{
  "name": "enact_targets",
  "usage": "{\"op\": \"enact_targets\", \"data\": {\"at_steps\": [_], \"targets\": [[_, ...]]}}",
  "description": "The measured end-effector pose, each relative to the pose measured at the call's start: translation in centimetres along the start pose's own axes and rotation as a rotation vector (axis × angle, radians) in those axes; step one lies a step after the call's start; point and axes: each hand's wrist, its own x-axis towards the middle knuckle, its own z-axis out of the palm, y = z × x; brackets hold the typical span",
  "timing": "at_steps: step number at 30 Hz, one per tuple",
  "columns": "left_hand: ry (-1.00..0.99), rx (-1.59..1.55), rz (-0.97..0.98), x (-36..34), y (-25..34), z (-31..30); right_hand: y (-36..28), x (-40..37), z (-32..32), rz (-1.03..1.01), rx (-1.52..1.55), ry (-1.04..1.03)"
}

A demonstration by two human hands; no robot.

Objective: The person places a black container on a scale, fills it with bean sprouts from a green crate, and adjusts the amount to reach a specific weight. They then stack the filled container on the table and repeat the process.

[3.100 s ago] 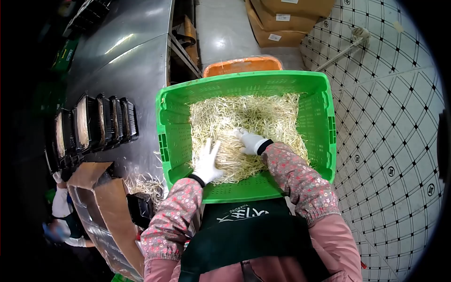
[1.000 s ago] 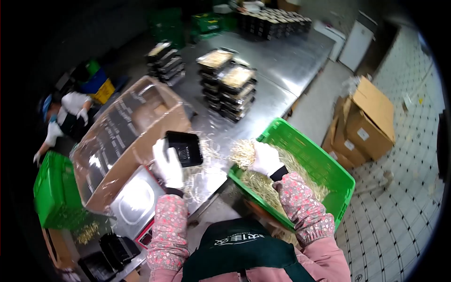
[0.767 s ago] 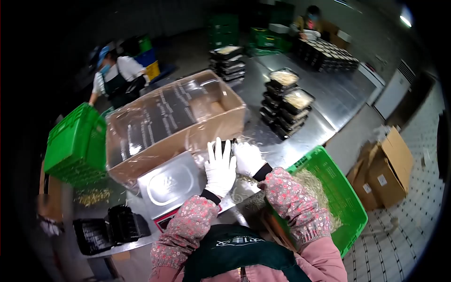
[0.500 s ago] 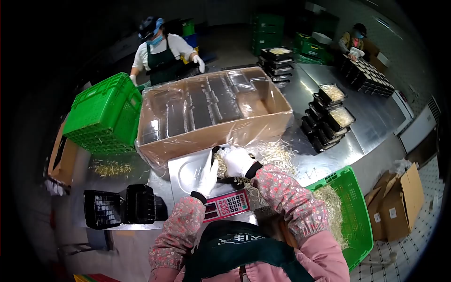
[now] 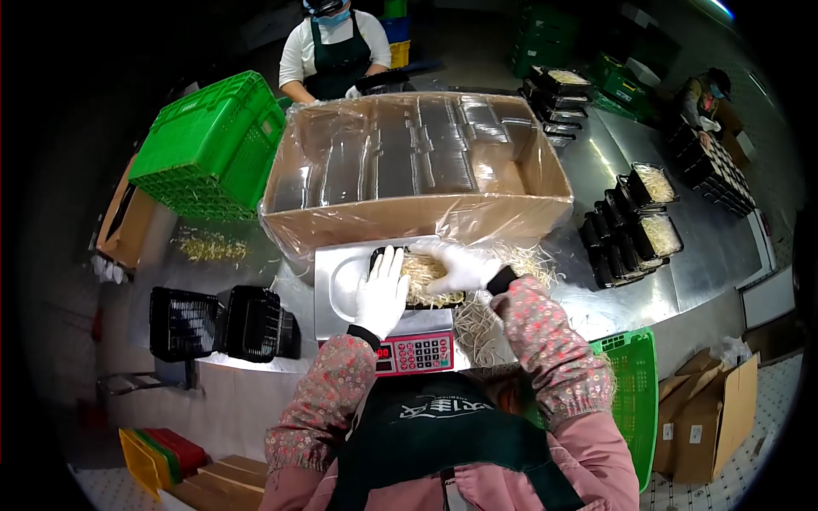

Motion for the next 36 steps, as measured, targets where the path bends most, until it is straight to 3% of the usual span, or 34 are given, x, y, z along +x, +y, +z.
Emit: {"op": "enact_targets", "data": {"at_steps": [2,5,6,8,10,12,14,15,17,19,20,21,23,26,29,30,32,34,36], "targets": [[0.030,-0.115,0.043,0.0,-0.5,-0.1,-0.2,-1.8,-3.8,-0.052,0.122,-0.046],[0.017,-0.368,-0.020,0.2,-1.2,-3.7,-0.2,-5.5,-8.1,0.084,0.347,0.092],[0.085,-0.291,0.097,0.2,-4.5,-2.6,-0.3,-6.7,-9.4,0.185,0.369,0.147],[0.242,-0.541,-0.140,0.0,-4.0,-7.6,0.5,-8.9,-10.9,0.318,0.456,0.242],[0.347,-0.520,-0.073,0.1,-5.4,-9.7,2.7,-10.2,-11.2,0.328,0.315,0.298],[0.280,-0.509,-0.087,0.3,-4.2,-10.6,3.6,-9.7,-10.0,0.337,0.177,0.355],[0.159,-0.441,0.036,1.7,-1.6,-9.2,2.5,-7.6,-7.5,0.100,0.017,0.403],[0.081,-0.201,0.171,2.3,-0.3,-8.0,2.6,-6.2,-5.8,0.081,-0.046,0.335],[-0.060,-0.128,0.242,2.5,3.2,-6.4,2.1,-3.8,-2.0,0.074,-0.262,0.280],[-0.076,-0.072,0.290,2.3,2.6,-3.4,2.5,-2.5,1.9,0.086,-0.353,0.277],[-0.096,-0.075,0.298,2.4,1.9,-2.1,1.0,-2.1,3.2,0.137,-0.185,0.239],[-0.091,-0.091,0.277,2.4,1.1,-0.9,1.1,-2.2,6.1,0.179,-0.443,0.288],[-0.095,-0.106,0.265,2.8,0.7,-0.1,1.7,-2.2,9.8,0.128,-0.398,0.407],[-0.168,-0.060,0.196,3.6,0.5,0.0,-0.9,-0.7,8.9,0.370,-0.200,0.387],[-0.108,0.002,0.238,3.8,0.1,0.8,-0.3,-1.9,7.2,0.243,-0.097,0.351],[-0.185,0.019,0.168,3.9,0.7,0.5,0.2,-3.1,6.2,0.135,-0.021,0.426],[-0.146,-0.061,0.141,3.4,2.3,-0.4,1.8,-6.3,2.1,-0.025,-0.020,0.514],[-0.133,-0.068,0.129,3.0,2.4,-0.2,7.5,-10.2,-0.3,0.203,0.003,0.582],[-0.132,-0.042,0.118,3.0,2.6,-0.2,12.6,-13.8,-1.4,0.675,-0.351,0.366]]}}
